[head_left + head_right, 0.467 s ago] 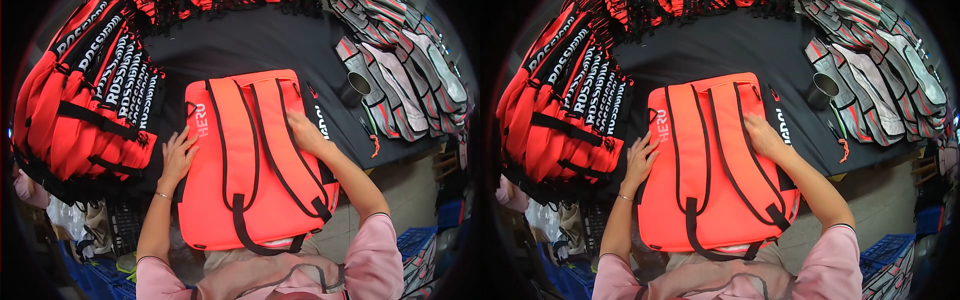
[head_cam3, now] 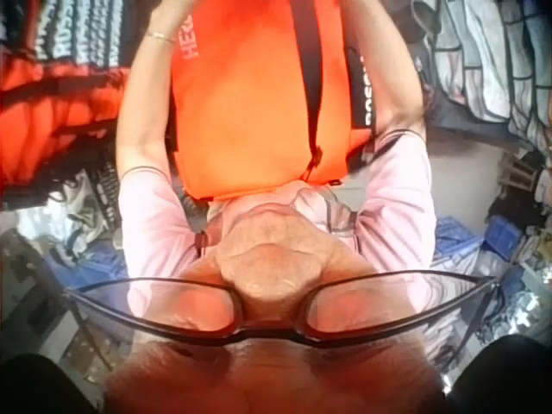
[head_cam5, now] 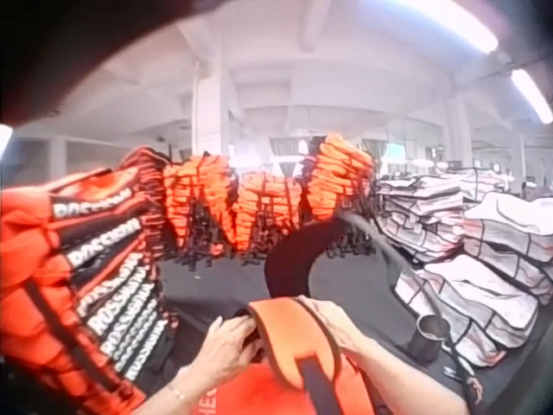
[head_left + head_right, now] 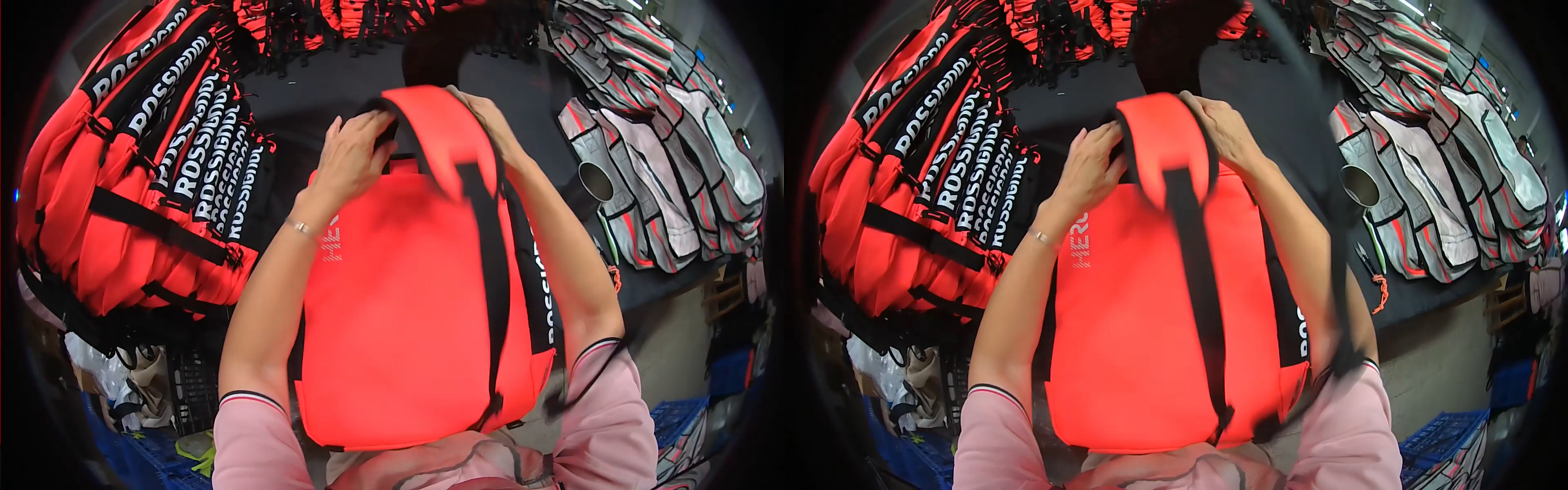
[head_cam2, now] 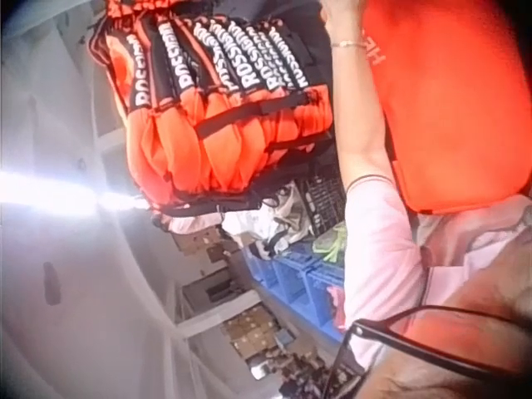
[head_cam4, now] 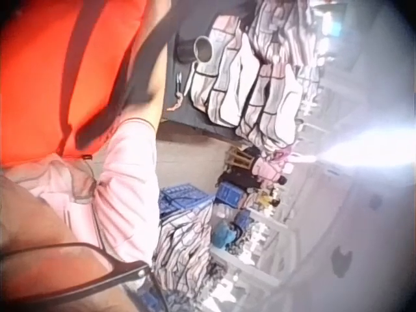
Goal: Inspecting and trimming loose threads from backpacks and garment bags using snips.
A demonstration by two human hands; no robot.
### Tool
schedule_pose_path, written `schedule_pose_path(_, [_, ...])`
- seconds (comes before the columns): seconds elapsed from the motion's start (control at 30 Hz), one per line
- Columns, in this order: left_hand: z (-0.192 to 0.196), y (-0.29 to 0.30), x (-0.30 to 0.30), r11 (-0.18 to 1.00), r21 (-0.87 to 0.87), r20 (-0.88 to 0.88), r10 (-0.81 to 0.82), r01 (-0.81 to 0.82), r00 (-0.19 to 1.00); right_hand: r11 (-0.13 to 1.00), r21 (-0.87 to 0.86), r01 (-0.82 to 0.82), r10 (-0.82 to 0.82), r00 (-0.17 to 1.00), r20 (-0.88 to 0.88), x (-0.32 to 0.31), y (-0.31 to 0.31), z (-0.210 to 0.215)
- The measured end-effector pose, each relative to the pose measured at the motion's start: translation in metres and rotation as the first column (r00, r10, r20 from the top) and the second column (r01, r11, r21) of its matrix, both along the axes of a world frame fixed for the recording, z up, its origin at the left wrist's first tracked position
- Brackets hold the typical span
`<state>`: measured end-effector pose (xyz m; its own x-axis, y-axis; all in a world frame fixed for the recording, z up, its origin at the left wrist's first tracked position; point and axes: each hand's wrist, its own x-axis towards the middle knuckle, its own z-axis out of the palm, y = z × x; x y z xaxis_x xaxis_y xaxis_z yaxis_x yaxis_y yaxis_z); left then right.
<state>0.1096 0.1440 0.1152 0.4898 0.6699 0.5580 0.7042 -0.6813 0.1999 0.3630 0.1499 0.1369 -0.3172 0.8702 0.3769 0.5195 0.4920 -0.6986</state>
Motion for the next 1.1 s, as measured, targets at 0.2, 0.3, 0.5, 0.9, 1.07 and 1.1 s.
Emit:
schedule_pose_path(0.2, [-0.104,0.036,0.017,0.945,-0.218,-0.280,0.179,-0.244,0.943,0.977,0.189,0.095,-0.207,0.601,0.772,-0.032,0.041,-0.113])
schedule_pose_path(0.3, [-0.120,0.026,0.025,0.982,0.009,-0.250,0.182,-0.186,0.951,0.803,0.594,0.053,-0.398,0.789,0.468,-0.030,0.032,-0.158])
schedule_pose_path(0.5, [-0.129,0.021,0.003,0.981,-0.018,-0.283,0.178,-0.191,0.942,0.888,0.329,0.322,-0.439,0.807,0.395,-0.048,0.013,-0.153])
schedule_pose_path(0.9, [-0.124,0.002,-0.010,0.966,-0.048,-0.316,0.226,-0.253,0.922,0.635,0.490,0.597,-0.722,0.684,0.102,0.134,-0.155,-0.104])
schedule_pose_path(1.07, [-0.105,-0.020,0.066,0.987,-0.152,-0.087,0.040,-0.053,0.995,0.494,0.456,0.740,-0.818,0.217,0.533,0.220,-0.232,-0.160])
schedule_pose_path(1.1, [-0.104,-0.026,0.081,0.988,-0.152,-0.096,0.012,-0.027,0.995,0.527,0.486,0.697,-0.807,0.231,0.543,0.218,-0.237,-0.164])
